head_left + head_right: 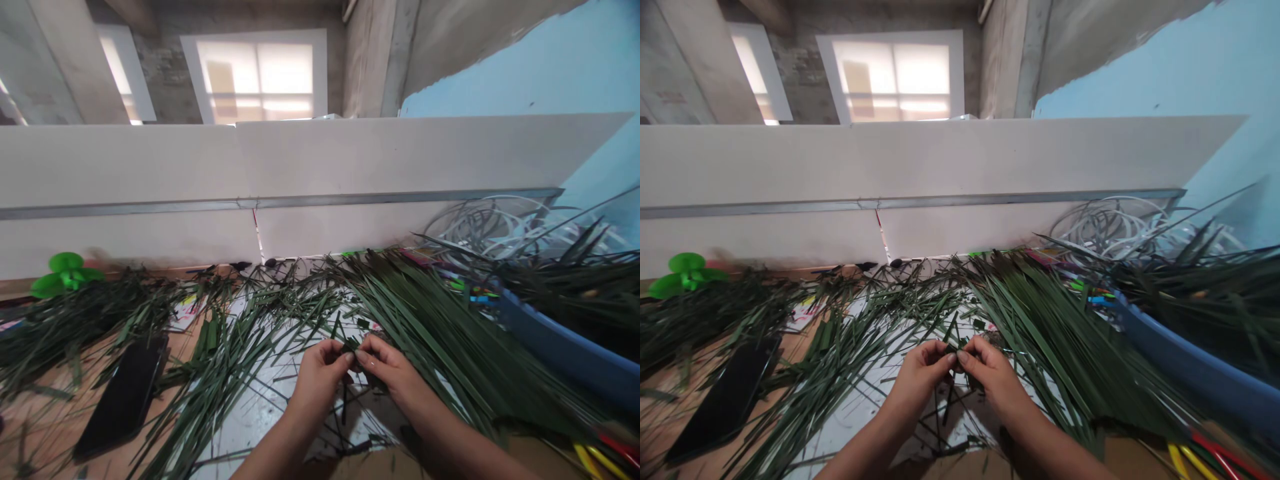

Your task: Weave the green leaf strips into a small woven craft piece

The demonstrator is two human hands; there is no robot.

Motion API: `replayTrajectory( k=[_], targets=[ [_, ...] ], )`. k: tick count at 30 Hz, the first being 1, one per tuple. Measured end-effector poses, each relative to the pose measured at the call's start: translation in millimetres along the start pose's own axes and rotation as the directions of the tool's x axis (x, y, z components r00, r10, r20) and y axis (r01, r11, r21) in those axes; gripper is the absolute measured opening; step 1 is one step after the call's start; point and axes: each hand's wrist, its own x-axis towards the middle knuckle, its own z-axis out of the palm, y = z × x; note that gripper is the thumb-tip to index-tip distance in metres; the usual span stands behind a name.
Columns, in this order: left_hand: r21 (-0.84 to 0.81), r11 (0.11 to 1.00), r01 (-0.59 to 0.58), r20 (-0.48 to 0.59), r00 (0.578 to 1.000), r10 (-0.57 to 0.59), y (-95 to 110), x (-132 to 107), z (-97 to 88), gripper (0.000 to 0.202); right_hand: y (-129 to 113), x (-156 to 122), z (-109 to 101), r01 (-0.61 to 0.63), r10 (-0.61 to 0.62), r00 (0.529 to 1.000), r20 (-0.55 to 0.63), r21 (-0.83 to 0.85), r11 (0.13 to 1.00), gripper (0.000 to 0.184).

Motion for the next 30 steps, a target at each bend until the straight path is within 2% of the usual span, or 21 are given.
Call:
replayTrajectory(
  k=[6,9,13,14,17,20,23,25,30],
  targets=[
    [-0.002,1.0,0.012,-0.02,1.0,-0.012,-0.4,-0.4,-0.4,0.037,-1.6,-1.0,0.9,-0.025,0.027,0.999,-0.029,0.037,0.999,0.046],
    [-0.042,0.998,0.049,-0.065,0.997,-0.052,-0.1,2.3,-4.9,0.043,-5.0,-1.0,-3.0,-0.058,0.062,0.994,-0.085,0.046,0.997,0.043],
    [-0.1,0.995,0.019,-0.152,0.988,-0.034,4.3,7.5,-13.3,0.049,-1.3,8.3,-16.4,-0.088,0.087,0.978,-0.188,0.003,0.996,0.063],
    [-0.11,0.994,0.015,-0.17,0.985,-0.034,5.3,8.8,-14.9,0.051,1.1,11.5,-19.8,-0.072,0.069,0.979,-0.194,-0.012,0.997,0.062],
    [-0.137,0.99,0.021,-0.217,0.975,-0.05,6.1,11.4,-17.4,0.057,5.9,17.3,-24.9,0.005,-0.013,0.984,-0.178,-0.047,0.999,0.044],
    [-0.159,0.987,0.016,-0.239,0.97,-0.054,5.2,11.7,-16.9,0.061,1.6,14.2,-20.5,-0.03,0.036,0.984,-0.174,0.033,0.999,0.038],
    [-0.167,0.986,0.017,-0.24,0.969,-0.058,5.1,10.3,-15.7,0.062,-7.8,6.9,-13.1,-0.138,0.157,0.974,-0.161,0.122,0.983,0.042],
    [-0.171,0.985,0.01,-0.24,0.969,-0.051,5.3,9.7,-15.3,0.062,-11.6,3.9,-10.3,-0.174,0.194,0.969,-0.156,0.132,0.976,0.046],
    [-0.151,0.988,-0.027,-0.23,0.973,-0.008,4.5,9.0,-15.0,0.057,-7.2,5.3,-11.2,-0.126,0.157,0.972,-0.173,0.178,0.976,0.047]
  ],
)
